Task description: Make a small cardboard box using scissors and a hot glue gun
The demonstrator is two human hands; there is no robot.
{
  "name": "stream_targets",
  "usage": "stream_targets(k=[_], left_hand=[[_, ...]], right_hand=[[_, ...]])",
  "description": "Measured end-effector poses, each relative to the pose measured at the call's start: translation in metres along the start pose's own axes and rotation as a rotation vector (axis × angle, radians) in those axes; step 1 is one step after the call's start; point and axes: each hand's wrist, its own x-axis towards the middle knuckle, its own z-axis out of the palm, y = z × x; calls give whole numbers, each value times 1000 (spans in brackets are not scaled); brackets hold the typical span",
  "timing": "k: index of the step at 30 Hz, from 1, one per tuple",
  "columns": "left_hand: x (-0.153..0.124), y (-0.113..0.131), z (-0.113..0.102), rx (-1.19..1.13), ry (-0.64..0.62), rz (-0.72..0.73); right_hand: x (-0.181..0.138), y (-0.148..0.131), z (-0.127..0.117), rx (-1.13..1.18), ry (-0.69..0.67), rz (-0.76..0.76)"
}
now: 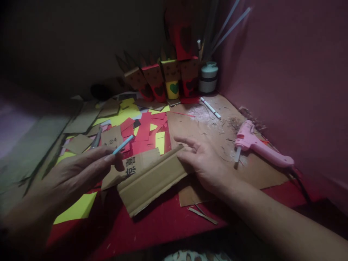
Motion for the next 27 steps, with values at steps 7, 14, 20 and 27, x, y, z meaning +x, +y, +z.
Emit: stream_targets(k=[7,14,20,27], left_hand=[[-18,-20,0,-57,-140,-59],[-27,-25,4,-8,-160,-9],[-20,-25,6,5,-222,98],[-18,-26,7,42,-260,109]], right_hand=[[1,-2,-3,36,57,-12],[2,-2,-7,11,68,-48],[4,-2,-7,-4,56,-46],[4,-1,-7,17,50,-33]])
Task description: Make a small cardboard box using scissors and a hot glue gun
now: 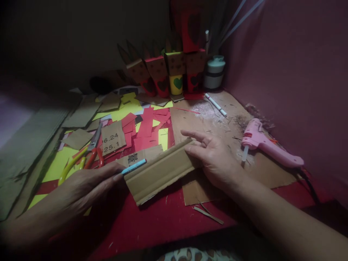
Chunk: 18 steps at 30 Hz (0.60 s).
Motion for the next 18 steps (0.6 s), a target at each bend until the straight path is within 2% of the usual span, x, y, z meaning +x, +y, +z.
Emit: stream_targets(k=[7,18], left_hand=[[2,9,1,-92,-25,-32],[4,11,0,-47,-16,-50]], right_hand=[[-1,0,-1,-18,-17,-10],[-1,1,0,-19,-2,-19]])
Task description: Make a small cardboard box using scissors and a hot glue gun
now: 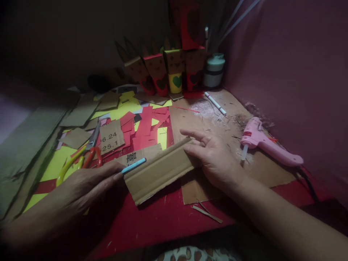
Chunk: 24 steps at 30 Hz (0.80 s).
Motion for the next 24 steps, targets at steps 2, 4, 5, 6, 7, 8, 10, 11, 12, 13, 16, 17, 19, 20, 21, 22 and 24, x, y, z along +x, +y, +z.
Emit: stream_targets(k=[2,4,5,6,7,8,10,11,12,13,16,17,19,20,21,22,24], left_hand=[[-1,3,1,2,-8,-3],[-2,6,4,7,20,-12],[-2,7,5,12,46,-21],[-2,7,6,18,69,-36],[-2,6,6,21,76,-44],[-2,5,6,19,65,-44],[-2,3,5,5,15,-29],[-1,1,4,-1,1,-16],[-1,1,4,-4,0,-10],[-1,2,4,-2,21,-7],[-4,8,7,22,100,-20],[-5,10,8,28,118,-21],[-6,14,10,32,127,-5],[-7,15,10,31,127,3],[-7,15,9,27,128,8],[-6,14,8,21,119,12],[-4,11,5,5,77,15]], right_hand=[[0,0,0,-5,-1,-1],[0,0,-1,-17,-4,-8],[0,0,-1,-21,-5,-10],[1,0,-2,-23,-8,-9],[0,0,-2,-25,-13,-8],[0,0,-3,-28,-16,-6],[0,0,-3,-29,-15,-6],[-1,0,-3,-27,-13,-7],[-1,0,-2,-25,-9,-8],[-1,0,-2,-23,-4,-7],[-2,-1,0,-25,9,0],[-2,-2,1,-27,13,5],[-2,-2,1,-38,16,11],[-2,-2,2,-45,17,9],[-2,-2,1,-51,18,5],[-1,-2,1,-54,20,-1],[-1,-2,2,-47,27,-5]])
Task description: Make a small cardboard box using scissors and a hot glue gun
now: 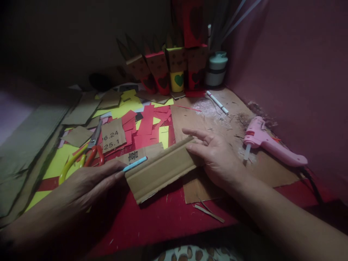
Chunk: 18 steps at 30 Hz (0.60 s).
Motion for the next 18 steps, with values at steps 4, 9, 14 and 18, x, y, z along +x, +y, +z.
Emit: stream_targets(k=[4,9,14,18], left_hand=[[4,-7,-5,-20,-58,-7],[3,-7,-4,-28,-60,-15],[3,-7,-4,-11,-66,-12],[3,-8,-4,-24,-64,-2]], right_hand=[[0,-1,1,27,6,19],[-1,-1,1,16,16,0],[-1,0,1,-6,19,2],[-1,-1,1,4,18,-1]])
